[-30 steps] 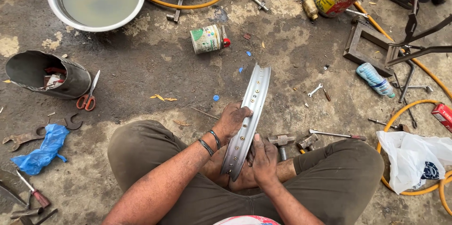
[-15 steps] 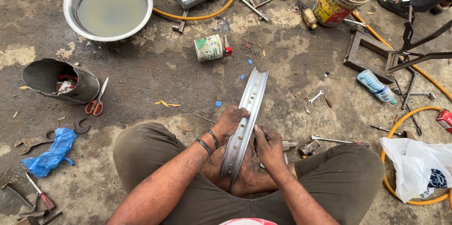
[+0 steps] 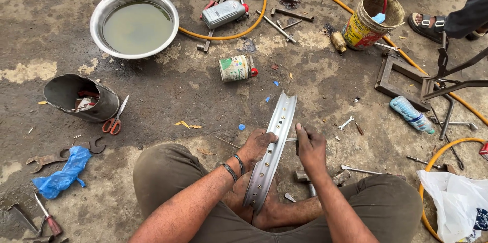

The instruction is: The person sits on the floor and uses a spoke wrench to tighten the nipples on a bicycle wheel rim. They rotate the wheel to access different spokes and adjust the tension. The person also flips the wheel over to work on the other side.

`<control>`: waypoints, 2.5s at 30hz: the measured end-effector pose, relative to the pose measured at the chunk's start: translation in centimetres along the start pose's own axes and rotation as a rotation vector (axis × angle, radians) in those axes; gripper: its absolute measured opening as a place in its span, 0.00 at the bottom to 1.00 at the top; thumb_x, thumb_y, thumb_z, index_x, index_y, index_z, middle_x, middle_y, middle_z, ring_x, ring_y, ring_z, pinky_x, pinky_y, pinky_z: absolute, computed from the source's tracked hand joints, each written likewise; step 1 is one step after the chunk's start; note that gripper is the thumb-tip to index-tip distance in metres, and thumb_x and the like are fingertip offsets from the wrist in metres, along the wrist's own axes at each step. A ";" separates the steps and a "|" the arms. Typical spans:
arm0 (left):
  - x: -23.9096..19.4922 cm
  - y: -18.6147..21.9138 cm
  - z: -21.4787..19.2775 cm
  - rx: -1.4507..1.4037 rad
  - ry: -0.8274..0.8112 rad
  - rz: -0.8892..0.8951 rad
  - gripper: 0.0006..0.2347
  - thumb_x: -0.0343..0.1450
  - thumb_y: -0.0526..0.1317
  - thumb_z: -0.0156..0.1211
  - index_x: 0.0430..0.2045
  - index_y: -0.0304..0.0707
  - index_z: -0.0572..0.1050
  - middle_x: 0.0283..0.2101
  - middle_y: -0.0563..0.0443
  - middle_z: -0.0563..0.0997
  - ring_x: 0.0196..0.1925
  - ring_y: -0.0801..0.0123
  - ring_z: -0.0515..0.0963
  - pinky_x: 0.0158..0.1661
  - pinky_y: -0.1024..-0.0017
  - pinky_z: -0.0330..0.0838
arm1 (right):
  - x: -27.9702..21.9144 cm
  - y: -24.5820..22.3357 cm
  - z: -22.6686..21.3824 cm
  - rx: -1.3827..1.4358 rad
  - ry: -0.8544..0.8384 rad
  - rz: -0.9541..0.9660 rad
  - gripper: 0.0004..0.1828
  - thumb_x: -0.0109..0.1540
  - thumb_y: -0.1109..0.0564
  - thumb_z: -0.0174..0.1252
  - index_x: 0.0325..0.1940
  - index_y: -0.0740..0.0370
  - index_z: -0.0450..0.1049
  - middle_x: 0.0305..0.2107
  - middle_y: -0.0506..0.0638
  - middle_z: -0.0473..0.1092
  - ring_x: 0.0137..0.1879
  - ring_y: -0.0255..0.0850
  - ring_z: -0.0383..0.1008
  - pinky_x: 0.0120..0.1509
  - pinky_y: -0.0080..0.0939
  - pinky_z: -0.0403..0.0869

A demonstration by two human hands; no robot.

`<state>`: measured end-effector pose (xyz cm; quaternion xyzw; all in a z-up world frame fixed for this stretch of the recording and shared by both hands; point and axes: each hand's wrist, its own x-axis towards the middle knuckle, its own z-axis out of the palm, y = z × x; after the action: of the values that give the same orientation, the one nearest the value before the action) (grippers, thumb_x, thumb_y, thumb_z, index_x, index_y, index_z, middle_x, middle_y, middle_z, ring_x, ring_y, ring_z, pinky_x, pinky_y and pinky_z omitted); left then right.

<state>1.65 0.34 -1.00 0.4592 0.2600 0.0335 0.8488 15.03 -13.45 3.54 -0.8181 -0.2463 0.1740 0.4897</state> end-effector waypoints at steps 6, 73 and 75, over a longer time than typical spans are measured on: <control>-0.2 1.2 0.4 0.057 0.019 0.067 0.16 0.68 0.48 0.58 0.28 0.28 0.76 0.23 0.52 0.78 0.23 0.70 0.76 0.27 0.68 0.74 | -10.7 0.3 2.8 -0.135 -0.135 -0.108 0.24 0.71 0.43 0.47 0.27 0.59 0.71 0.13 0.45 0.62 0.20 0.34 0.60 0.24 0.38 0.62; -2.7 3.0 1.7 0.331 0.249 0.290 0.15 0.69 0.49 0.68 0.33 0.32 0.82 0.25 0.51 0.83 0.25 0.75 0.81 0.26 0.74 0.78 | 0.3 -4.6 -4.3 0.174 -0.206 -0.214 0.02 0.65 0.63 0.65 0.42 0.61 0.79 0.35 0.50 0.76 0.39 0.33 0.81 0.41 0.34 0.84; -2.6 3.4 1.5 0.378 0.270 0.328 0.15 0.69 0.49 0.68 0.31 0.32 0.82 0.25 0.52 0.83 0.25 0.76 0.81 0.26 0.74 0.78 | -0.8 -4.1 -4.1 0.094 -0.255 -0.050 0.03 0.63 0.63 0.65 0.41 0.62 0.80 0.31 0.51 0.77 0.34 0.35 0.80 0.36 0.35 0.83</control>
<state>0.77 0.38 3.49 0.6365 0.2948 0.1821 0.6890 15.55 -15.20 9.04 -0.7591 -0.3183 0.2756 0.4964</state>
